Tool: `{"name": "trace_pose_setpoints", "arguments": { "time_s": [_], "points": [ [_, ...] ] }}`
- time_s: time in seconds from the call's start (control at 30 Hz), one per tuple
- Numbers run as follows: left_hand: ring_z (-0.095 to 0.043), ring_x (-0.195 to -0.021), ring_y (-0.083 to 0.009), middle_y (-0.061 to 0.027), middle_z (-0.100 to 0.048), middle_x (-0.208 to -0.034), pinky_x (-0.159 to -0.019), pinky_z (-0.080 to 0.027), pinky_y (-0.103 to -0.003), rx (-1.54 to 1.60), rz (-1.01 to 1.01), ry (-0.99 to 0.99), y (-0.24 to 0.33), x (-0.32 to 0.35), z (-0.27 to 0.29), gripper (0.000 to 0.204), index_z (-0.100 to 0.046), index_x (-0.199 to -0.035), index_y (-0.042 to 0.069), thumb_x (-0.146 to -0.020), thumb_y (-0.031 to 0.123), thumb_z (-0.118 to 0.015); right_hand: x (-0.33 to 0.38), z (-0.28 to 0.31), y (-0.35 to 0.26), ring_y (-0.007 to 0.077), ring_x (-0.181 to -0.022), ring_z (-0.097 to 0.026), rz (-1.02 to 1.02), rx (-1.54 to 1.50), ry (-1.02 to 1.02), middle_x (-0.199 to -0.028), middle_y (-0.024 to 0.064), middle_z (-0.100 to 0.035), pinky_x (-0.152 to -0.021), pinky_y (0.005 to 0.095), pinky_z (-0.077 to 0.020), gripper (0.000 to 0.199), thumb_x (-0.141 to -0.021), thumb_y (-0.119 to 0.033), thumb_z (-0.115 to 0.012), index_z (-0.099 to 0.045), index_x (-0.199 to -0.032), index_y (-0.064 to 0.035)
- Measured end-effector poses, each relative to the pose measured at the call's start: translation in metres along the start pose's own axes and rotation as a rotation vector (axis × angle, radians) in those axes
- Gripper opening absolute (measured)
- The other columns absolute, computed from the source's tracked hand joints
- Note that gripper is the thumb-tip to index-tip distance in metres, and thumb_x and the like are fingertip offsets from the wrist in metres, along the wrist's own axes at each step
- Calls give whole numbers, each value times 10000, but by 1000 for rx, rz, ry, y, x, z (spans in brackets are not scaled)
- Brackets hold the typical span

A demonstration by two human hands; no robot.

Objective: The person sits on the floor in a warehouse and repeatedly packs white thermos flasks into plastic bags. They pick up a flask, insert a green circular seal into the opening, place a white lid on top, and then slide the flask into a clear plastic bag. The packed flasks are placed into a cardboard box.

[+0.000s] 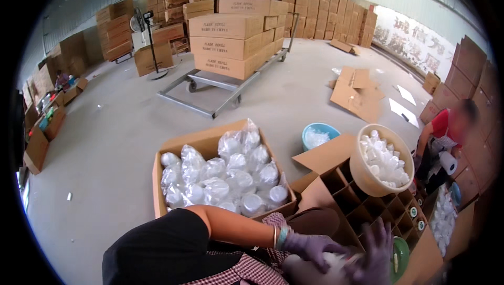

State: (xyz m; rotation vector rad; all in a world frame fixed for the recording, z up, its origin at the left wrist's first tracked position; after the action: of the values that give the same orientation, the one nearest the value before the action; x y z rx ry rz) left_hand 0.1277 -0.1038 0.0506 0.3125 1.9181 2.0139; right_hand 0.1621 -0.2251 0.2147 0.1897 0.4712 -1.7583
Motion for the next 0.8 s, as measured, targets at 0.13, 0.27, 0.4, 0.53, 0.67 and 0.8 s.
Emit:
{"name": "trace_pose_setpoints", "arguments": {
  "time_s": [0.13,0.27,0.4,0.53,0.67,0.8],
  "points": [
    [-620,-923,-105,-29,-709,-1015,-809,-521,-280,88,59,-313,0,-2,6,673,-656,-1299,50,-664,144,-860,17,-8,-66,452,-1247,-560,544,-86,-279,-1297,220,-614,-1105,578,-382,563,-797,-478,-706,-701,-1192,-77],
    [-673,-999,-221,-131,-720,-1092,-903,-527,-352,-70,-95,177,-2,-11,-33,802,-556,-1411,72,-672,215,-832,111,-82,93,384,-1111,-616,-545,-708,122,-1215,171,-672,-1018,470,-478,442,-977,-423,-584,-696,-1174,-43],
    [-580,-1241,-338,-191,-565,-1387,-1039,-447,-388,-355,-215,307,-6,4,-72,1048,-291,-1590,157,-680,294,-792,131,-95,96,367,-1164,-573,-734,-753,216,-1310,164,-613,-1013,482,-477,510,-1018,-475,-540,-660,-1253,-39],
    [-657,-1083,-213,-123,-691,-1226,-950,-526,-352,103,-157,18,-27,-2,7,888,-467,-1500,70,-679,149,-797,56,-18,-44,468,-1353,-428,310,-352,-134,-1488,210,-466,-1115,664,-311,724,-882,-633,-618,-607,-1370,-97],
    [-677,-1080,-355,-232,-684,-1178,-956,-522,-417,-262,-172,398,13,18,-52,933,-381,-1546,37,-728,244,-778,98,-69,53,419,-1370,-450,-163,-267,7,-1419,233,-529,-1138,536,-339,614,-925,-477,-621,-577,-1392,-80],
    [-697,-1052,-328,-228,-692,-1168,-955,-531,-422,-163,-38,235,41,19,-46,951,-337,-1564,35,-753,269,-776,94,-69,57,318,-1334,-494,-707,-988,23,-1428,227,-528,-1113,461,-404,863,-888,-505,-708,-373,-1542,-51]
  ]
}}
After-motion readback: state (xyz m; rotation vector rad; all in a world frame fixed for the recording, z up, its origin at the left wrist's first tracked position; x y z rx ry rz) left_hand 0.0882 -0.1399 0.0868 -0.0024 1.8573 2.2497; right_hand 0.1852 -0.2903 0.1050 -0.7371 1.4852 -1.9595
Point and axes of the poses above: each hand's wrist, its own x-axis away from the middle knuckle, its own z-axis out of the back of the hand, y = z × x, the point moved 5 cm from there along -x, towards the middle knuckle
